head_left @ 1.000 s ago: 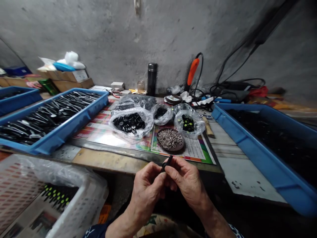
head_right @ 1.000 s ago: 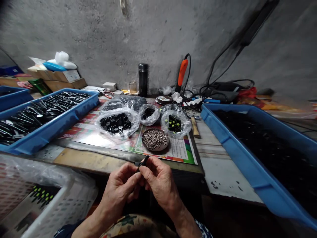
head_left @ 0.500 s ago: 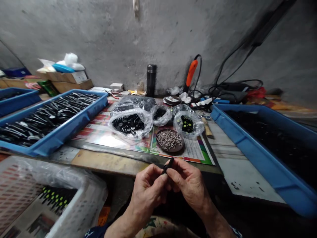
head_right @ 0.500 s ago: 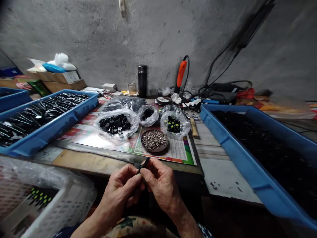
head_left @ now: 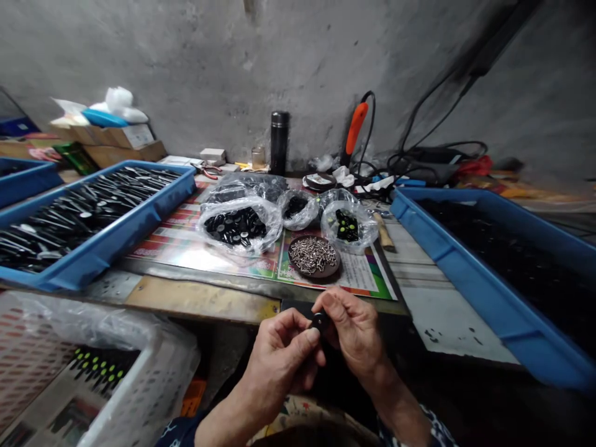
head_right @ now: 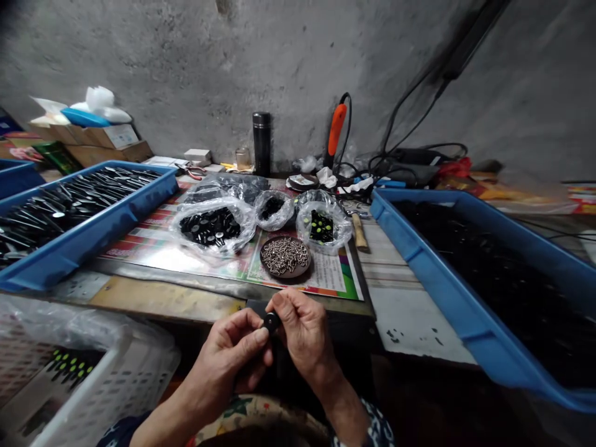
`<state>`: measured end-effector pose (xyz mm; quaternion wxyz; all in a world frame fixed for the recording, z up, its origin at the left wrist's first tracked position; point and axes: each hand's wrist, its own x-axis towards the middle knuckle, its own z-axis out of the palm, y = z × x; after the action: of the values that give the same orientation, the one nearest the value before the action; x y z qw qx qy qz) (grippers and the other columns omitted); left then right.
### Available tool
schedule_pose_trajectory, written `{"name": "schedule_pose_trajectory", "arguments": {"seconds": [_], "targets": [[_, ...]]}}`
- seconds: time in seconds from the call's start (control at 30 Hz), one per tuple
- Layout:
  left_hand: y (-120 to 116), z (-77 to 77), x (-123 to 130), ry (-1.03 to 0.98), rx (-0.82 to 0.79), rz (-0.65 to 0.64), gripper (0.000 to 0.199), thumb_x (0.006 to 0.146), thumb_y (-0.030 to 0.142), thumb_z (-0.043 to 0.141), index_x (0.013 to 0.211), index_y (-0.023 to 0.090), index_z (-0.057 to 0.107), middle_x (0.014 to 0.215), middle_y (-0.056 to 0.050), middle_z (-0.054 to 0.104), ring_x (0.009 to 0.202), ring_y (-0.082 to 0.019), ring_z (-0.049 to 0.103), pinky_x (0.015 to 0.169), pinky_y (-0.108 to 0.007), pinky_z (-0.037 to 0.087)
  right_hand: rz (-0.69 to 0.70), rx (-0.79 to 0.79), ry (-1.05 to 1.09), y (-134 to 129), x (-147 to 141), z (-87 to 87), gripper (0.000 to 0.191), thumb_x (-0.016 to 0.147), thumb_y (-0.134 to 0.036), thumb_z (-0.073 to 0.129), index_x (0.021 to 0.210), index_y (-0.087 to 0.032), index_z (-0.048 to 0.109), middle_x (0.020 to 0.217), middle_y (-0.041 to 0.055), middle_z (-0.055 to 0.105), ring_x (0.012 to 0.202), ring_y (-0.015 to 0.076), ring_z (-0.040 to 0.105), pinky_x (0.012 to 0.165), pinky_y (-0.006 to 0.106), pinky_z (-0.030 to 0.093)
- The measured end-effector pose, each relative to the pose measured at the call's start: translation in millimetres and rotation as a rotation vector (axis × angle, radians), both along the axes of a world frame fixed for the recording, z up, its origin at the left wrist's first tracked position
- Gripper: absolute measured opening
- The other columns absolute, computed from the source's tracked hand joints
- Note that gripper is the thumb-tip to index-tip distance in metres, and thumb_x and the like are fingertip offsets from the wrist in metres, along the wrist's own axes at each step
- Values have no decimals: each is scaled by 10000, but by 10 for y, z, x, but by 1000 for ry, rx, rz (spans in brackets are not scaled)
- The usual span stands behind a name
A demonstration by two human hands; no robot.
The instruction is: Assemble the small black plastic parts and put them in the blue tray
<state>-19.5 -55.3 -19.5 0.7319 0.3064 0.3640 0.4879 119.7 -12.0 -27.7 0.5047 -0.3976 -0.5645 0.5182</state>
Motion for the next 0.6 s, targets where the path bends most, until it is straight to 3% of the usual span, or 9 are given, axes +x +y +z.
{"name": "schedule_pose_trajectory", "arguments": {"seconds": [0.07,0.13,0.33,0.43,0.6], "targets": [[3,0,3,9,-22,19,475,710,506,838,779,163,516,563,-2,663,328,-33,445,321,-109,294,-105,131,-107,-17,-19,-38,496,976,-602,614,735,-171,657,514,-35,450,404,91,386,367,173,265],[7,3,-3,23,-35,27,483,695,507,847,775,161,520,564,-4,664,331,-34,449,322,-110,294,-109,154,-122,-26,-28,-71,467,993,-574,602,759,-174,664,518,-36,464,404,93,405,375,180,279],[34,-10,-31,41,-37,47,491,671,512,861,763,156,535,573,-3,662,324,-37,446,308,-116,276,45,26,-1,-16,17,-48,388,983,-535,635,864,-167,678,526,-45,492,410,86,427,391,161,310],[41,-18,-38,54,-25,68,493,667,517,863,761,154,543,563,5,653,321,-28,429,311,-115,285,151,-52,39,-26,44,8,267,917,-428,721,944,-168,667,605,-36,564,451,87,489,431,153,373],[37,11,-28,125,-1,96,523,637,554,867,714,144,552,552,2,641,338,-32,455,318,-112,290,124,-97,-35,-74,10,47,87,849,-230,687,896,-178,635,658,-46,583,497,88,542,457,144,407]]}}
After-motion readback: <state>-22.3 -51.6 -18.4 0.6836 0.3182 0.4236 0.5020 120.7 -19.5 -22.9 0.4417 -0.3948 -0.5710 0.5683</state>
